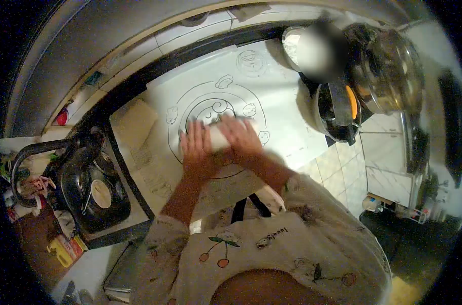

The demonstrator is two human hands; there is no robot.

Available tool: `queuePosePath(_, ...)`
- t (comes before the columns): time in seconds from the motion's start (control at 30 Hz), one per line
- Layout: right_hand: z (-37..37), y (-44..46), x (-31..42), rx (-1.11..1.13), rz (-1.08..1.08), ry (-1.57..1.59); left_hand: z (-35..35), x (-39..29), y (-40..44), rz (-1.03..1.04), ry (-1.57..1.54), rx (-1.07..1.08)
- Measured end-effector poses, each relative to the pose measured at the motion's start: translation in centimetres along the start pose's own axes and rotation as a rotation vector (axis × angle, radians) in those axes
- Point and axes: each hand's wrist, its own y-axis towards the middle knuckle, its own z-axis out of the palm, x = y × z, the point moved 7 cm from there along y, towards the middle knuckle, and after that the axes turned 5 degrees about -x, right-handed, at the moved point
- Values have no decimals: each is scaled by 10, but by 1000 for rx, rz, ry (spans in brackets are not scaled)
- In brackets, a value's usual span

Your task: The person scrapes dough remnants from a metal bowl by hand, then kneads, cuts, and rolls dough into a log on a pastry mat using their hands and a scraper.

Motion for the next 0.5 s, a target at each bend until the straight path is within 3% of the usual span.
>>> queuePosePath(0.07, -13, 36, -23, -192, 23, 52, -14, 21, 46, -91, -18, 112)
queuePosePath(0.17, -15, 59, -49, -227, 162, -6, -12, 45, 72, -102, 96, 2)
queuePosePath(0.27, -24, 11, -43, -199, 55, 34, -15, 13, 21, 83, 91, 161)
queuePosePath(0.3, -28, -12, -35, -188, 7, 59, -11, 7, -8, 129, -43, 54)
queuePosePath(0.37, -12, -57, -26, -102, 75, 51, -19, -27, -53, 92, -68, 204)
queuePosePath(0.43, -12, -84, 1, -50, 229, 36, -31, -57, -78, 2, -267, 168)
queuePosePath(0.5, -14, -84, 44, -65, 177, 214, 9, -74, -94, -8, -182, 237)
